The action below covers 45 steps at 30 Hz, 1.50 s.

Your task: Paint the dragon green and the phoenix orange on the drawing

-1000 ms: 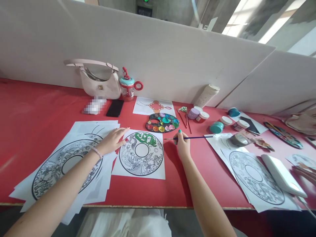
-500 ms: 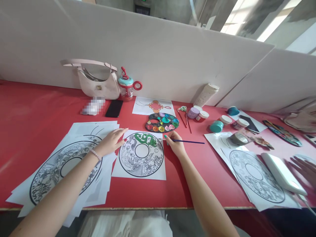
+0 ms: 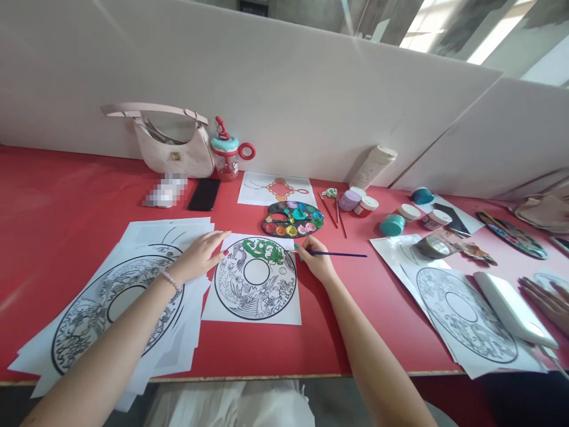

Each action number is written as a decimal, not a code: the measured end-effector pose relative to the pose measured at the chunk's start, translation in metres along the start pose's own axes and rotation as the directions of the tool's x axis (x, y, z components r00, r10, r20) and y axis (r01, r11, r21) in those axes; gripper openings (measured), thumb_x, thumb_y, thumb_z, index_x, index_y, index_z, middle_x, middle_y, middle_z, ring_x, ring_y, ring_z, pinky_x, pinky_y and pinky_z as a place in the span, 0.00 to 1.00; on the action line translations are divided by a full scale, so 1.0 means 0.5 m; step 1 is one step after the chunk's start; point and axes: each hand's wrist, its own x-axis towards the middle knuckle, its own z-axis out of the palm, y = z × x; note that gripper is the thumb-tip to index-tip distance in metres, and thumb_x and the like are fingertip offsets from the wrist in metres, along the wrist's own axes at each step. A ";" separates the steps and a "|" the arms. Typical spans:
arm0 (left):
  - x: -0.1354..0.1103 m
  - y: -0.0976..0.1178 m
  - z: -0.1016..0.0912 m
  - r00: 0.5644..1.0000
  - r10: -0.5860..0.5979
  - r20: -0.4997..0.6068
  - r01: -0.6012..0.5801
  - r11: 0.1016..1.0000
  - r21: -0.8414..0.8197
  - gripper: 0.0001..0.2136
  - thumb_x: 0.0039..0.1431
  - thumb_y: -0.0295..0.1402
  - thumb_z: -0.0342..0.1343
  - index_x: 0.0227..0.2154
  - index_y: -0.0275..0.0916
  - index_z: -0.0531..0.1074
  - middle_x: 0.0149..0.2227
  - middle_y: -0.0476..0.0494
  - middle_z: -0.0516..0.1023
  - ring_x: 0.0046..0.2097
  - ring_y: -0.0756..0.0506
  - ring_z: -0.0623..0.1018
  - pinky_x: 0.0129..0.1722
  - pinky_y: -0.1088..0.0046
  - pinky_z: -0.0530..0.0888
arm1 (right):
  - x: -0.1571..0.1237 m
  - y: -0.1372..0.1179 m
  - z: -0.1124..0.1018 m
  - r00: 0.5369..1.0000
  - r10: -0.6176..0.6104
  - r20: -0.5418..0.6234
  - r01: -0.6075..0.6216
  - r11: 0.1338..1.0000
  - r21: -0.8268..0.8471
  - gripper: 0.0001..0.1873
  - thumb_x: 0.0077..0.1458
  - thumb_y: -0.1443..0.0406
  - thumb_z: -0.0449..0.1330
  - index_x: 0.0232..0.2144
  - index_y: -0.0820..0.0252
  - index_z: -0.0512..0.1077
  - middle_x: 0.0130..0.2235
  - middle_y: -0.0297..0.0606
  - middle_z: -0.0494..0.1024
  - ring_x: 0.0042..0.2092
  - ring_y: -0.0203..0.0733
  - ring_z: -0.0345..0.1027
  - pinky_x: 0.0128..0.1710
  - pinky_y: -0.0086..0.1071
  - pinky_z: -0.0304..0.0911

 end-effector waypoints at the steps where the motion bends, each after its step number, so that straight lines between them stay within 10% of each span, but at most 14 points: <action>1: 0.000 0.000 0.000 1.000 -0.001 0.002 0.001 1.000 0.001 0.25 0.65 0.45 0.42 0.61 0.42 0.55 0.61 0.38 0.63 0.62 0.39 0.63 0.61 0.53 0.61 | 0.000 0.000 0.000 1.000 0.001 0.001 -0.001 1.000 -0.001 0.15 0.48 0.61 0.59 0.19 0.57 0.56 0.18 0.26 0.60 0.22 0.30 0.49 0.23 0.28 0.47; 45: -0.001 -0.014 0.007 0.999 -0.019 0.027 0.018 0.998 0.065 0.25 0.65 0.47 0.40 0.61 0.40 0.56 0.61 0.39 0.63 0.63 0.39 0.61 0.62 0.54 0.60 | 0.000 0.010 -0.007 0.997 0.000 0.076 -0.001 1.000 0.011 0.11 0.45 0.64 0.58 0.20 0.57 0.57 0.21 0.27 0.60 0.24 0.31 0.51 0.23 0.28 0.48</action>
